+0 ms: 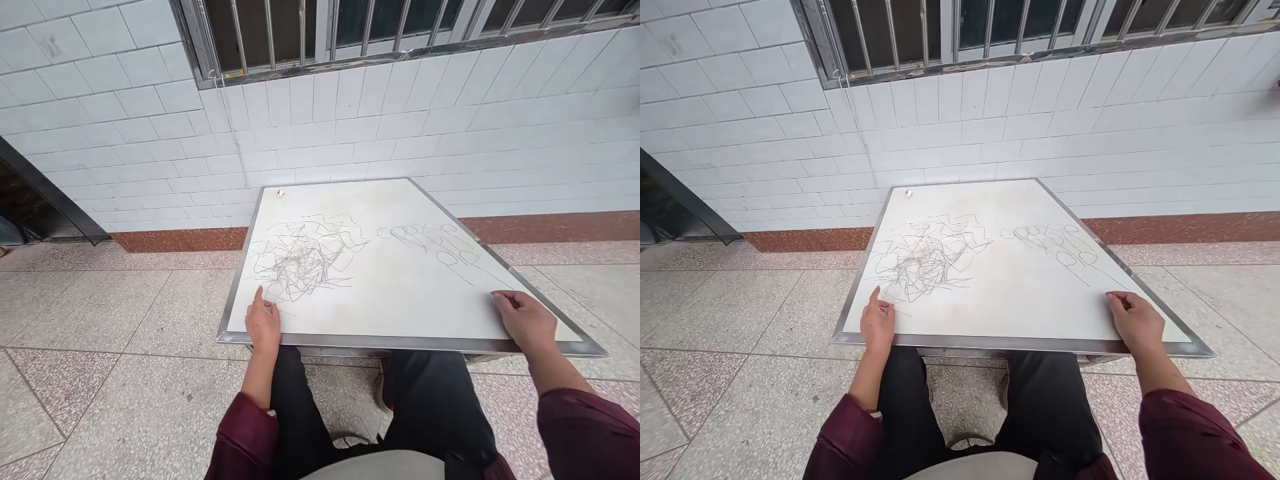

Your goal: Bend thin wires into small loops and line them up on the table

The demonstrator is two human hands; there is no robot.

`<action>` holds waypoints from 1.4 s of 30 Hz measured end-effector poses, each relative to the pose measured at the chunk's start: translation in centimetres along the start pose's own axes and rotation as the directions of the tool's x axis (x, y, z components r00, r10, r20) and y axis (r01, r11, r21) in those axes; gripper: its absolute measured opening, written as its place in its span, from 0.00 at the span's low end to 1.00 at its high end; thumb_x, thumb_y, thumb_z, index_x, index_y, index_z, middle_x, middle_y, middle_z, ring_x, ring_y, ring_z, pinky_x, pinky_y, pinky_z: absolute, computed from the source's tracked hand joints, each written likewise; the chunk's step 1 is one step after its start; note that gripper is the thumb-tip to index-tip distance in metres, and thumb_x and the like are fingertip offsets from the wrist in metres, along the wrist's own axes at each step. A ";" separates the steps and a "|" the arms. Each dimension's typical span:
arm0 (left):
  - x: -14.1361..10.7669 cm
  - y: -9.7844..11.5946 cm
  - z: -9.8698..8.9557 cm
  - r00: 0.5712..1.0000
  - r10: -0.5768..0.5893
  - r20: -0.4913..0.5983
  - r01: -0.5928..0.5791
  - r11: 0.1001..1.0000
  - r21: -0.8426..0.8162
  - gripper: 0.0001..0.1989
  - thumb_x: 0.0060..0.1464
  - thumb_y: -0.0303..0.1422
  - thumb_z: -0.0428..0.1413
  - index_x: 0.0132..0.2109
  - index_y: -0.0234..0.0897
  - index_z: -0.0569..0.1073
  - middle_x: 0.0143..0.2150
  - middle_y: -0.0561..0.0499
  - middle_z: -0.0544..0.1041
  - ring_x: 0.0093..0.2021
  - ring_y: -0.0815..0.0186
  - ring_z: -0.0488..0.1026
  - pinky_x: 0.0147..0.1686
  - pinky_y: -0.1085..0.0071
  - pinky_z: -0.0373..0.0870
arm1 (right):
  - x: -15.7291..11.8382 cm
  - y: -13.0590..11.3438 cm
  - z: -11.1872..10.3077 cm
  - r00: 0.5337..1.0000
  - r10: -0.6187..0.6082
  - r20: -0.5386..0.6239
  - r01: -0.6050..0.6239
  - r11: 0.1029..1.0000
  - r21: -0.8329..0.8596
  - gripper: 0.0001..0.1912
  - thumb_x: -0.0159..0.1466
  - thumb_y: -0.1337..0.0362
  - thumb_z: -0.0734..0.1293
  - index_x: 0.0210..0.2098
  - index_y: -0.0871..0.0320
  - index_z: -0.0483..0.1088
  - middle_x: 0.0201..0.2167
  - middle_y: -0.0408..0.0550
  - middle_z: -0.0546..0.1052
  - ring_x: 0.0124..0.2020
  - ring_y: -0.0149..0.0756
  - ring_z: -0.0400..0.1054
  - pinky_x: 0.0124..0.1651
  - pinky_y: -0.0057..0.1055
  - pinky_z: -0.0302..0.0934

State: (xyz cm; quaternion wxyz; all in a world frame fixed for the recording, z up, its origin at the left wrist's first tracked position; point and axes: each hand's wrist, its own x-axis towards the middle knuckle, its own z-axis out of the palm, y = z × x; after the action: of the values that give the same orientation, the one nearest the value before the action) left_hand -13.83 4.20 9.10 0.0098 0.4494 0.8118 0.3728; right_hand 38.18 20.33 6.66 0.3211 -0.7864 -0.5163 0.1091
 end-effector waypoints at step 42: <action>-2.6 3.6 0.1 0.883 -0.307 0.354 0.431 0.237 -0.871 0.13 0.54 0.22 0.56 0.46 0.38 0.72 0.39 0.47 0.75 0.40 0.70 0.76 0.45 0.73 0.74 | -0.5 -0.4 -0.7 0.991 -0.108 0.078 0.100 0.990 0.103 0.11 0.56 0.58 0.62 0.33 0.56 0.71 0.35 0.51 0.77 0.35 0.42 0.68 0.39 0.34 0.56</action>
State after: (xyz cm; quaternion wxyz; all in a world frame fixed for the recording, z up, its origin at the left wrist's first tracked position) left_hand -9.70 3.49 10.43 0.3965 0.1764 0.5290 0.7293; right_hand 38.05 19.70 7.38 0.3430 -0.7363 -0.5636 0.1504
